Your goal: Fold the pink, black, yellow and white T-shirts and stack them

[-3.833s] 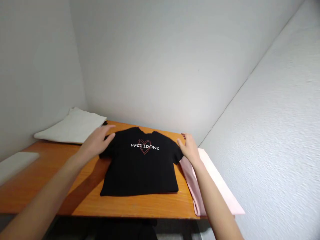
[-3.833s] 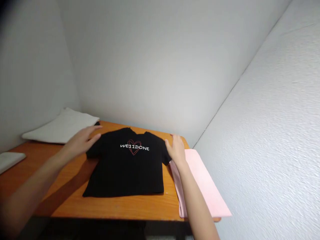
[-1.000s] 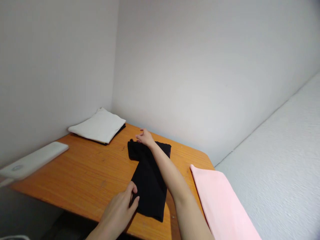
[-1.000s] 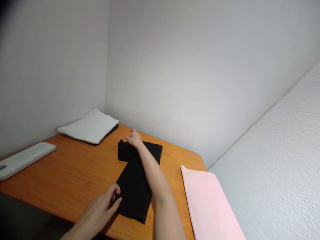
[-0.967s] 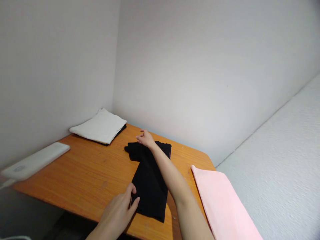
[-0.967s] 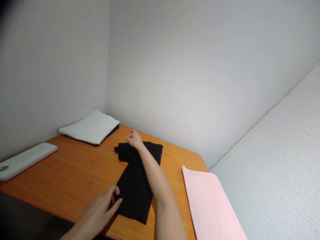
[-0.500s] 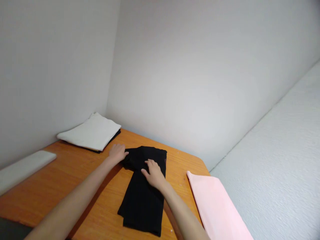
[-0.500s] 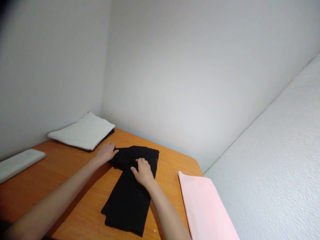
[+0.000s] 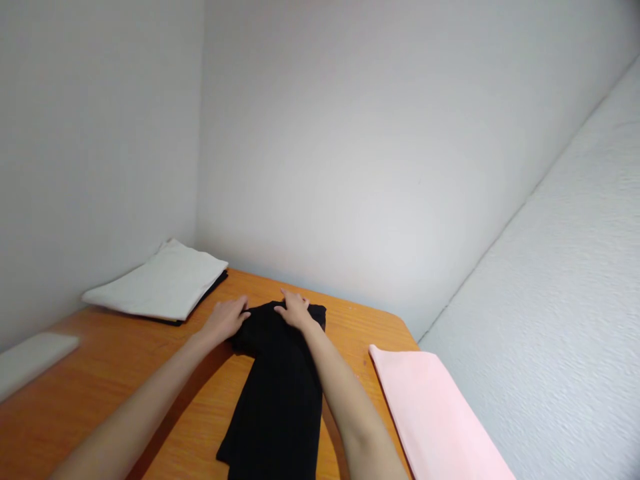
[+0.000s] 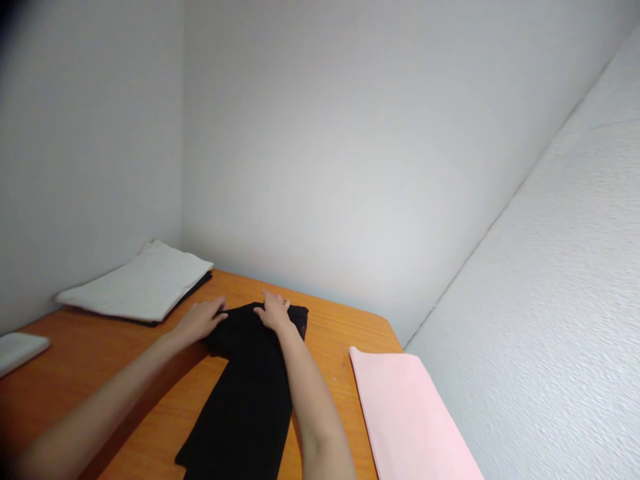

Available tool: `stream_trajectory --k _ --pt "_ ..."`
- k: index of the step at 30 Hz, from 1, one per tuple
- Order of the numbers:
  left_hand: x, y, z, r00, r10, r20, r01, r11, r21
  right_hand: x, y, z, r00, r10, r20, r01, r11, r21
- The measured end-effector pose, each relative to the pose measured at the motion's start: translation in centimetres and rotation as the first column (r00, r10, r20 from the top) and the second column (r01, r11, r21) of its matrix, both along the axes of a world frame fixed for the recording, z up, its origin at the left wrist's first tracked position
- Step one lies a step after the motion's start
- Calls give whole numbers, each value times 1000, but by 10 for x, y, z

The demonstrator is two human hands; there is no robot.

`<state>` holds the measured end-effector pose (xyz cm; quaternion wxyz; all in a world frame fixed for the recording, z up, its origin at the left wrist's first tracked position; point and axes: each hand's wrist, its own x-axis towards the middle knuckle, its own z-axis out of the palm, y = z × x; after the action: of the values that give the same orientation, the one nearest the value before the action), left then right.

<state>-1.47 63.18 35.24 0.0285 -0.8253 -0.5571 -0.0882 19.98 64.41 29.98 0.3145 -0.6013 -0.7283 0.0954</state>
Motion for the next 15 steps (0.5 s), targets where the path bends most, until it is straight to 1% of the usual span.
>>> stream_trajectory --k 2,4,6,8,9,11,13,15 --pt "-1 5 8 999 -42 29 41 999 21 4 4 2 1000 -30 -3 30 1000 9" --pt "-2 15 13 998 -51 47 49 998 47 10 3 8 995 -92 -24 93 995 41" --pt "-2 27 11 999 -22 42 20 998 59 15 -4 13 982 -188 -30 190 978 85" --pt "-3 38 3 999 33 14 -34 998 57 14 -17 14 967 -254 12 250 960 123" --pt "-4 42 -3 998 61 -4 -61 997 55 11 -25 12 968 -247 45 239 962 132" --pt "-6 47 -16 994 105 -32 -103 993 56 1 -43 2 985 -144 95 135 986 99" --pt "-9 51 -27 991 124 -42 -122 991 52 -13 -60 -14 996 -11 86 11 1000 1" --pt "-11 55 -32 992 125 -32 -124 992 26 -26 -73 -29 997 67 48 -61 991 -118"
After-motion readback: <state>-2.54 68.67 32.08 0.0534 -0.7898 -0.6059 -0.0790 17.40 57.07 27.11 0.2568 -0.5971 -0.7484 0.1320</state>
